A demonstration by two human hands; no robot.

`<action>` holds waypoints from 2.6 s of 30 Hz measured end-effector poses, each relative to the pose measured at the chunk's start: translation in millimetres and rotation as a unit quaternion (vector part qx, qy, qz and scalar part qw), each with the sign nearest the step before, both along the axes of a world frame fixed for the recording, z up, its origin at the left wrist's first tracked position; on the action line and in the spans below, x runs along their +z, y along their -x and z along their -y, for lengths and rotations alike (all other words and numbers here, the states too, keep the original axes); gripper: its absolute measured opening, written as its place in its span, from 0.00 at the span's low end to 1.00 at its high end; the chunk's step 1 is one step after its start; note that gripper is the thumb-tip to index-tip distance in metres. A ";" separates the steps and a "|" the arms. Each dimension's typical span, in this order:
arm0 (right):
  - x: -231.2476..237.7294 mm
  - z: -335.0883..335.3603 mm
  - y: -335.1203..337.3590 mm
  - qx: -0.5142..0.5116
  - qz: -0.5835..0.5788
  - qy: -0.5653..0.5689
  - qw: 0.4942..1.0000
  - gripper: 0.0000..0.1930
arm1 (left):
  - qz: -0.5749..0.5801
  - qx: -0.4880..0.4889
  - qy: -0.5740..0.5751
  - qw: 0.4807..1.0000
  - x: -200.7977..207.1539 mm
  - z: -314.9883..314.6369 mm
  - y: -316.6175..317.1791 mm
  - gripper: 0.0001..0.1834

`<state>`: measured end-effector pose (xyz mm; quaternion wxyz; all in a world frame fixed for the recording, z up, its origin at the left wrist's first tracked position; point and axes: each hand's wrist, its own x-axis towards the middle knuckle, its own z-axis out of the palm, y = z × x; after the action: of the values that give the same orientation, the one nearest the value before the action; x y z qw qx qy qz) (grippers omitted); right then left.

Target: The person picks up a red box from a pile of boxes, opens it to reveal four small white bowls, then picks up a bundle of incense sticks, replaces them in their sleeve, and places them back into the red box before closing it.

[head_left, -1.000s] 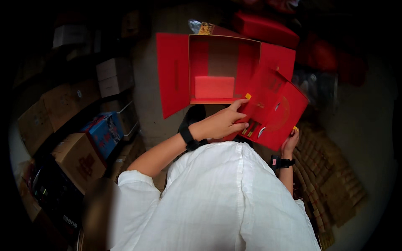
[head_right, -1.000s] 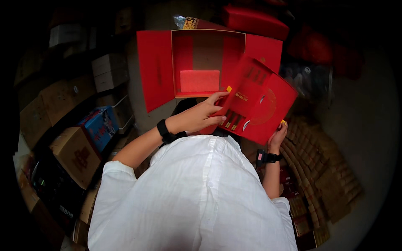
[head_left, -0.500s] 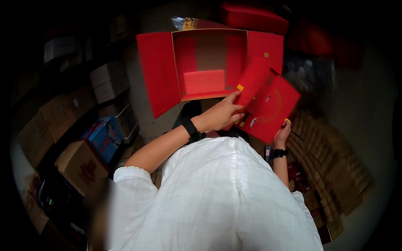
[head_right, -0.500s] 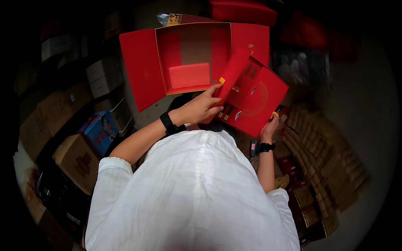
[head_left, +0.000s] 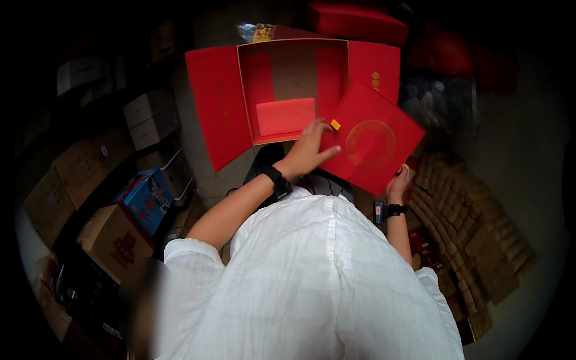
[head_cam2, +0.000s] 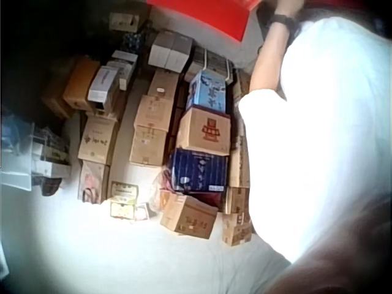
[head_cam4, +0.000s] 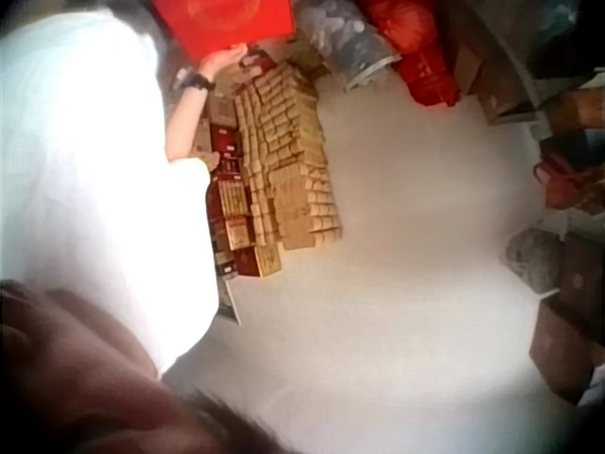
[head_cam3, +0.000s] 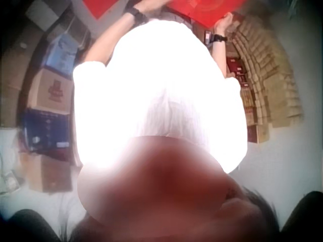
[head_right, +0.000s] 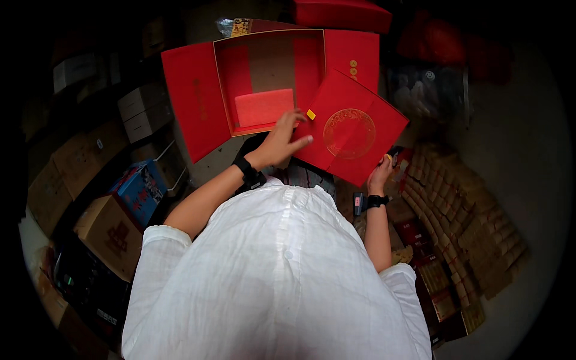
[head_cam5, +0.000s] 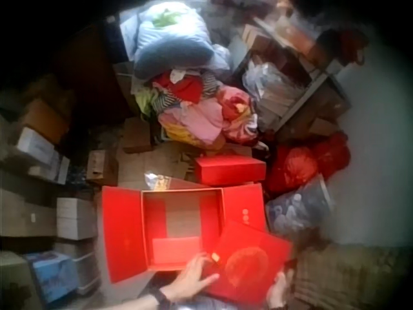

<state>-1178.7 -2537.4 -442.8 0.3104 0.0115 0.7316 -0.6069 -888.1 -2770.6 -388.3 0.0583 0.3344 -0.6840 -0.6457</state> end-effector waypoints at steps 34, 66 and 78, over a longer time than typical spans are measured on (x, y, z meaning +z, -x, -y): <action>75.7 135.4 -59.6 0.306 -0.076 0.005 0.949 0.15 | -0.042 0.373 -0.304 0.876 5.4 25.0 -106.5 0.32; 82.3 146.7 -102.4 0.385 -0.058 -0.107 0.915 0.28 | 0.023 0.443 -0.129 0.887 -9.9 16.8 -121.2 0.25; 66.1 153.7 -132.4 0.433 -0.318 -0.232 0.811 0.30 | 0.065 0.453 -0.011 0.889 -47.5 21.3 -120.0 0.16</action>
<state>-1046.3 -2691.1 -376.7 0.2790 -0.4290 0.8375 -0.1917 -768.1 -2791.8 -435.8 0.2958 0.6497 -0.4537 -0.5334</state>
